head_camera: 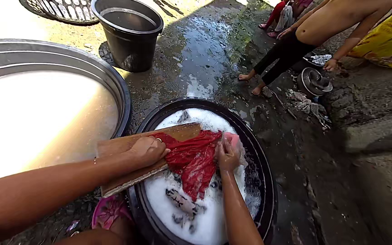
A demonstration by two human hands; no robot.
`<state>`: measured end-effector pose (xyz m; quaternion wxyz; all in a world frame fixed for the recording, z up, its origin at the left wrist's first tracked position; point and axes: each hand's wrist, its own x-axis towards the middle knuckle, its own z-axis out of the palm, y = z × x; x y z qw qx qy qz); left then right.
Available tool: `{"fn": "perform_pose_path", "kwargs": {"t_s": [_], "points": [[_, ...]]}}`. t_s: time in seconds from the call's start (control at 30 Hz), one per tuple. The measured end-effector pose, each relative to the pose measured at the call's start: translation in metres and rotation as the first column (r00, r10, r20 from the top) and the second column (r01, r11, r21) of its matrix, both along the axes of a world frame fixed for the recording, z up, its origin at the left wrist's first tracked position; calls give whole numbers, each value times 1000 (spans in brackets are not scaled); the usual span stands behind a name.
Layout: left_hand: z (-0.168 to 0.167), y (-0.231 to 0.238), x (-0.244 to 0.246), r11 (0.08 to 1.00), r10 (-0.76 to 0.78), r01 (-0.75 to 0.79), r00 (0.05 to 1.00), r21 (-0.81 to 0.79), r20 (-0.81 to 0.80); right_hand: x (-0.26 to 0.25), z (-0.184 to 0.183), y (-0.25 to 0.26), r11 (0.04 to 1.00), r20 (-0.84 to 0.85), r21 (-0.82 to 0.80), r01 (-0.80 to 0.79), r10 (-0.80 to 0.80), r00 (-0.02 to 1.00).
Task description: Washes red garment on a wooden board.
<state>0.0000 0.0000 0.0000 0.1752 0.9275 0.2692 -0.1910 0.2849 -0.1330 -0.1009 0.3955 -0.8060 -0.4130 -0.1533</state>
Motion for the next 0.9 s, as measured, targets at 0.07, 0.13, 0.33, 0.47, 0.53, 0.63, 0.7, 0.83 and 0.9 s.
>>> {"fn": "perform_pose_path", "kwargs": {"t_s": [0.07, 0.13, 0.33, 0.47, 0.53, 0.63, 0.7, 0.83, 0.9], "points": [[-9, -1, 2, 1000, 6, -6, 1000, 26, -7, -67, 26, 11, 962, -48, 37, -272, 274, 961], [-8, -4, 4, 998, 19, -18, 1000, 52, -18, -117, 44, 16, 853, -182, -1, -523, 514, 838], [-1, -10, 1, 998, 67, -66, 996, 16, -57, -34, 20, 47, 815, -452, -510, -275, 18, 892], [-5, -10, 4, 997, 71, -70, 997, 28, -42, -101, 44, 27, 863, -473, -209, -459, 322, 820], [-6, -10, 2, 997, 70, -69, 997, 22, -41, -134, 50, 12, 794, -453, -112, -598, 495, 741], [-7, -11, 1, 997, 71, -70, 996, 28, -56, -78, 35, 29, 807, -477, -392, -442, 233, 847], [-6, -12, 3, 997, 72, -70, 995, 31, -68, -39, 26, 44, 769, -467, -557, -314, 24, 884], [-6, -12, 6, 995, 90, -87, 993, 53, -71, -106, 57, 27, 827, -530, -266, -495, 304, 792], [-4, -12, 6, 996, 79, -75, 994, 49, -77, -132, 62, 16, 777, -543, -166, -608, 442, 714]]}}
